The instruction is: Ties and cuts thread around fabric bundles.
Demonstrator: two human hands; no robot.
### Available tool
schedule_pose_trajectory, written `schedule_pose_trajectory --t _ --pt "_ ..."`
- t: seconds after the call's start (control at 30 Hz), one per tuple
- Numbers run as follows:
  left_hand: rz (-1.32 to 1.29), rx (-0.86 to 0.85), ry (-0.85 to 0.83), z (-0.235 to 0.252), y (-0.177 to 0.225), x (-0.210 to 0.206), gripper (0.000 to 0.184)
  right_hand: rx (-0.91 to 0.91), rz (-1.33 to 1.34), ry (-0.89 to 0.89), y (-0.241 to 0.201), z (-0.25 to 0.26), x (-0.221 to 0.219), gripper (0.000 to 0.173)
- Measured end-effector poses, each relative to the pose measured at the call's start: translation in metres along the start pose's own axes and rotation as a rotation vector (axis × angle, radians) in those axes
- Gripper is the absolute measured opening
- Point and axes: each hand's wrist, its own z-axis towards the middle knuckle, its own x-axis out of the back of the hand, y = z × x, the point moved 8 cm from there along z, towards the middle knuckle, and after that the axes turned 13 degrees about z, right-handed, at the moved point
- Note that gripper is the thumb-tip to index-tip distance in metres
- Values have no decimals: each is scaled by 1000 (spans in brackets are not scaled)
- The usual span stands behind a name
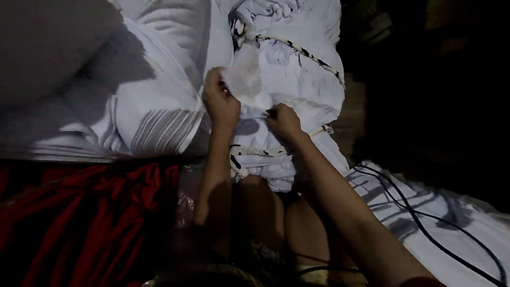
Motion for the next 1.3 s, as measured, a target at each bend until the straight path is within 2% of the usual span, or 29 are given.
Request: schedule_pose_trajectory --t 0.03,0.1,0.2,0.27,0.33,0.43,0.5,0.63,0.83,0.97,1.17,1.3 --pt "39 26 -94 -2 -8 -10 26 -18 -39 -3 -2 -2 -1 29" --pt "9 97 -209 -10 -22 -22 25 -36 -73 -3 0 -3 -4 27" --pt "-108 225 -262 -20 -40 -29 28 15 -29 -11 7 2 -5 27" --pt "-44 265 -278 -24 -44 -27 28 40 21 14 9 2 -4 26" --pt "163 230 -325 -24 -44 -26 28 53 39 35 8 0 -3 25" --pt "391 159 -555 -28 -50 -41 35 55 -6 27 9 0 -5 27" --pt "415 108 -666 -34 -52 -60 32 54 -18 15 7 0 -6 28" --pt "289 -76 -794 -51 -49 -110 25 62 52 30 11 0 -2 24" --pt "81 -103 -660 -65 -69 -128 20 13 173 20 30 -5 18 22" --pt "84 -64 -611 -69 -74 -134 24 41 179 42 27 -7 16 16" --pt "104 105 -442 -70 -75 -129 25 141 192 129 18 -6 14 20" --pt "132 48 -531 -66 -68 -128 25 186 171 104 14 1 4 26"
